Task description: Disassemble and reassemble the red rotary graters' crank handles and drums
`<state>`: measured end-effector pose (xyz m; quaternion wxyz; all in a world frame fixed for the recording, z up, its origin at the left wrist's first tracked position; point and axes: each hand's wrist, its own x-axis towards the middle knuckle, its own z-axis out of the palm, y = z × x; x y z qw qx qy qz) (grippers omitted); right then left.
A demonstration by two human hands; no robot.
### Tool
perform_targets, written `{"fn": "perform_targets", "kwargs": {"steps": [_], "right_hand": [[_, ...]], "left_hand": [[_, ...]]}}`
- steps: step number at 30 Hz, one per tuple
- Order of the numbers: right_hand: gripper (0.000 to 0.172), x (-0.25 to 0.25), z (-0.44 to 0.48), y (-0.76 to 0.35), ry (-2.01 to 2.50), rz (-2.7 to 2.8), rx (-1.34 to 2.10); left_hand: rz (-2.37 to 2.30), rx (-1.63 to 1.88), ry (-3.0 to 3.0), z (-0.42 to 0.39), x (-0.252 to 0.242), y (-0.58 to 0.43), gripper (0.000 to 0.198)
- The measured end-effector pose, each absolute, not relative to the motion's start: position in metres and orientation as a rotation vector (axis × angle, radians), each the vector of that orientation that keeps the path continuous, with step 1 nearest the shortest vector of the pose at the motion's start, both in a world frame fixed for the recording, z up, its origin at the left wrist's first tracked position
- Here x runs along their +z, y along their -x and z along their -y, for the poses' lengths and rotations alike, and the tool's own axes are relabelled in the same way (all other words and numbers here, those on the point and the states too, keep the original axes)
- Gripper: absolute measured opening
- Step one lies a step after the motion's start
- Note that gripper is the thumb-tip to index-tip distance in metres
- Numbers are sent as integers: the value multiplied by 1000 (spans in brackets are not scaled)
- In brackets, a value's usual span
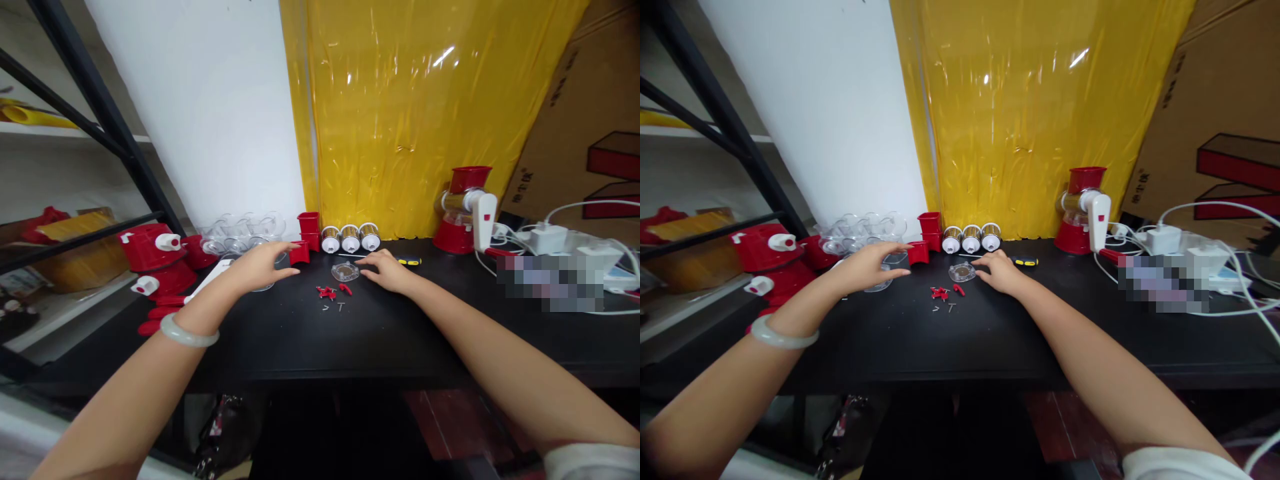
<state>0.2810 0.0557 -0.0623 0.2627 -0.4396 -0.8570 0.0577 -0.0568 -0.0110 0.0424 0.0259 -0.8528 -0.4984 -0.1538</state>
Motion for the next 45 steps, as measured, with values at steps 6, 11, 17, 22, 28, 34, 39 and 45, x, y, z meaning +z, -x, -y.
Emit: {"fn": "perform_targets", "kwargs": {"steps": [6, 11, 17, 22, 28, 34, 39, 45], "right_hand": [[30, -60, -46, -268, 1077, 2414, 180], [17, -52, -41, -268, 1080, 2376, 190], [16, -42, -35, -268, 1089, 2207, 312], [13, -36, -31, -269, 1045, 2056, 540], [21, -36, -29, -267, 926, 1900, 960], [34, -35, -25, -264, 833, 1805, 1117], [40, -32, -22, -262, 787, 1756, 1138], [41, -35, -22, -260, 777, 1798, 1085]], "left_hand": [[1329, -550, 2734, 13, 25, -5, 51], [1358, -726, 2814, 3, -7, -6, 44], [1368, -895, 2798, 4, -15, -3, 33], [1213, -991, 2762, 7, -15, -9, 39], [1023, -1136, 2742, 6, -19, -11, 22], [1107, -1362, 2707, 9, -16, -16, 14], [1337, -1505, 2709, 12, -17, -21, 16], [1448, -1596, 2750, 15, -19, -23, 19]]}}
